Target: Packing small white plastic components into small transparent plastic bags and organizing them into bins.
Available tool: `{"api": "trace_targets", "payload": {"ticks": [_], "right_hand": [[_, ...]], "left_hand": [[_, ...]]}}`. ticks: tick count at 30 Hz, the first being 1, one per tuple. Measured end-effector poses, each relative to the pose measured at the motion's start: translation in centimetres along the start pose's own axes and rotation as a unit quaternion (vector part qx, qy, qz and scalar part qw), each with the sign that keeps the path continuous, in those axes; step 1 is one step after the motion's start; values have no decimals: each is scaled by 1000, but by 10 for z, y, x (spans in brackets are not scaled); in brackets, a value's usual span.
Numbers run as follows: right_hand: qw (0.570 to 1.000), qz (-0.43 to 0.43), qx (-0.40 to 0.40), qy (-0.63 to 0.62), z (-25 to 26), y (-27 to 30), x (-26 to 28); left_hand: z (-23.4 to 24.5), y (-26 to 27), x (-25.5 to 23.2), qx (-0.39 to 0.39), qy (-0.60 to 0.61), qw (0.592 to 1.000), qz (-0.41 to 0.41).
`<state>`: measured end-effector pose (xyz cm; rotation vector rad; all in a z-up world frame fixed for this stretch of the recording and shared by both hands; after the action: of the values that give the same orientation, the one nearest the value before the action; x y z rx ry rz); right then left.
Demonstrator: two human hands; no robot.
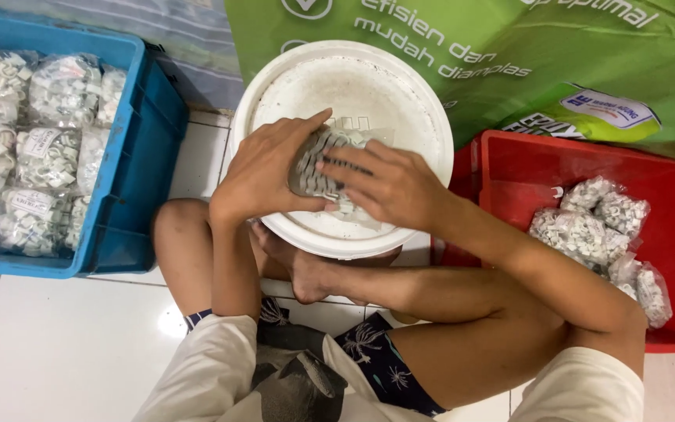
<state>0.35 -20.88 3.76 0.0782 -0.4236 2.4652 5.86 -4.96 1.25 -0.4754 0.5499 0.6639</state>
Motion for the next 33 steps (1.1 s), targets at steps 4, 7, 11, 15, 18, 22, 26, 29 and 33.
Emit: {"api": "trace_targets", "payload": {"ticks": [4,7,11,15,18,22,26,29,33], "right_hand": [[999,-30,-17,42,5,-5,-32],[994,-105,-12,7,8,4,-57],[987,-135,-19,84,12,34,-65],[990,-123,-4,71,22,49,-48],[993,-86,27,75,15,44,-26],[997,-2,23,68,21,35,-1],[998,-33,14,47,26,33,-20],[997,-61,8,52,17,40,-30],[1000,0,-17,15,15,36,2]], "left_hand": [[2,1,-3,-1,10,1000,10],[2,-1,-2,10,8,1000,23],[3,0,-2,1,14,1000,24],[1,1,0,0,4,1000,23],[2,0,-1,3,8,1000,26],[3,1,-3,1,12,1000,17],[4,0,-4,2,12,1000,19],[5,1,-5,3,11,1000,21],[5,0,-7,7,14,1000,22]]}}
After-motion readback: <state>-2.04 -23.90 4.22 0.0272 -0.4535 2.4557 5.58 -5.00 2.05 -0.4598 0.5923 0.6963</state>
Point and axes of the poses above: each hand's wrist, its own y-axis away from the middle knuckle, its own z-axis out of the back of the hand, x = y × z, the point moved 8 cm from there along -y, towards the middle knuckle, and after that the axes turned 6 degrees about x, right-handed, at the moved point
